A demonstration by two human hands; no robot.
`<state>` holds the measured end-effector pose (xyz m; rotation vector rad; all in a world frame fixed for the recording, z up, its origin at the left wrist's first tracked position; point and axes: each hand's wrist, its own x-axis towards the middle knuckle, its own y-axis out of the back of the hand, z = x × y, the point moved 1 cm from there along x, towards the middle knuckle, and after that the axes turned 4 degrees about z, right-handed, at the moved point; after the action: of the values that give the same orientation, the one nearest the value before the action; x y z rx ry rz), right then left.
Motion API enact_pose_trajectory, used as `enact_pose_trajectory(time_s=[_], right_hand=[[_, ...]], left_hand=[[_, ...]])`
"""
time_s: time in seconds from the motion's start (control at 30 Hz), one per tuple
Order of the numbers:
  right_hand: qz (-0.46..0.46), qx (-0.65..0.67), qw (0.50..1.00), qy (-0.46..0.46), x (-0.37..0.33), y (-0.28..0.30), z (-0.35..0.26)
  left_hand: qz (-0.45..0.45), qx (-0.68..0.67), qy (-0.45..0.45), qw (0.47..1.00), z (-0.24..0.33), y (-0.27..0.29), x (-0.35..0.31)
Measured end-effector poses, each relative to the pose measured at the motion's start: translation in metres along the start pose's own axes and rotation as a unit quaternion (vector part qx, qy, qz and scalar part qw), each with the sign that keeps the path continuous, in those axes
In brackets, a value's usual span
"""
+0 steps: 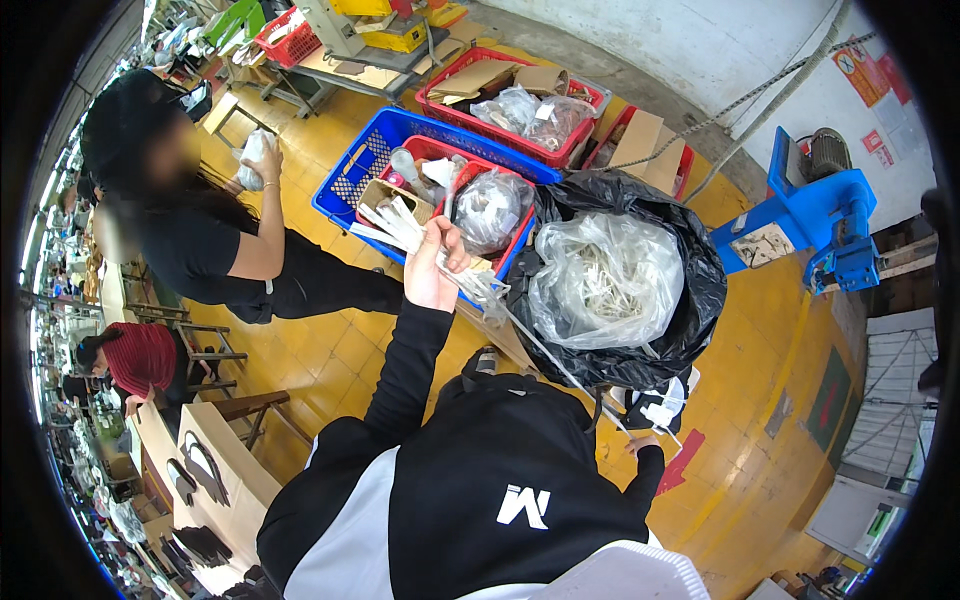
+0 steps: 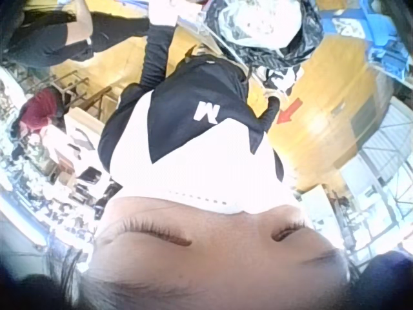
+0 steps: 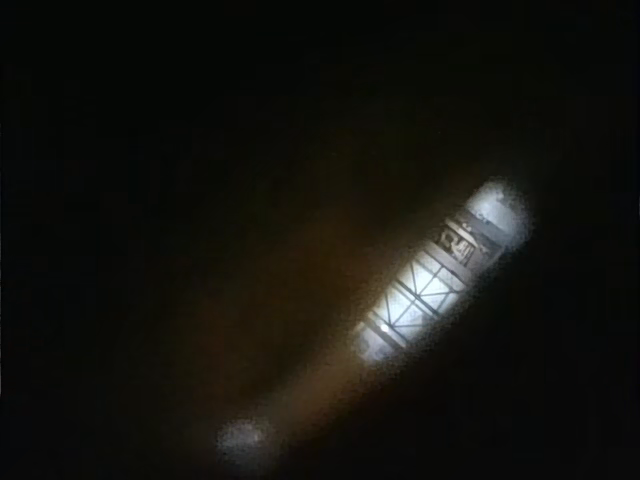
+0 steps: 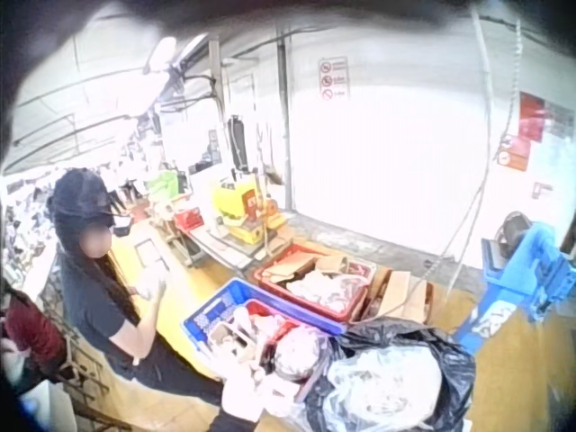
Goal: The person repeatedly pulls bundles of white plastic cable ties from a large black bag, separates them by hand, and places them into a blue plastic crate. The person works continuously at a waist-height table in a workshop environment.
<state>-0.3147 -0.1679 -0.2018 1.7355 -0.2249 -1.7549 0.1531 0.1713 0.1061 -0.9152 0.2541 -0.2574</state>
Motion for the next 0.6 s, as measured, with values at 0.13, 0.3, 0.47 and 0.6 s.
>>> enact_pose_trajectory(time_s=[0.13,0.3,0.47,0.6], right_hand=[[0.144,-0.098,0.983,0.06,0.012,-0.003,0.0],[0.114,0.058,0.942,0.311,-0.081,0.072,-0.108],[0.309,0.154,0.806,0.48,-0.13,0.112,-0.211],[0.343,0.105,0.783,0.508,-0.094,0.107,-0.283]], left_hand=[[-0.01,0.0,-0.02,1.0,0.007,0.008,0.0],[0.015,0.027,-0.057,0.998,0.014,0.009,-0.009],[-0.022,0.068,0.159,0.985,0.002,0.025,-0.02],[-0.041,0.168,0.287,0.942,-0.003,0.033,-0.035]])
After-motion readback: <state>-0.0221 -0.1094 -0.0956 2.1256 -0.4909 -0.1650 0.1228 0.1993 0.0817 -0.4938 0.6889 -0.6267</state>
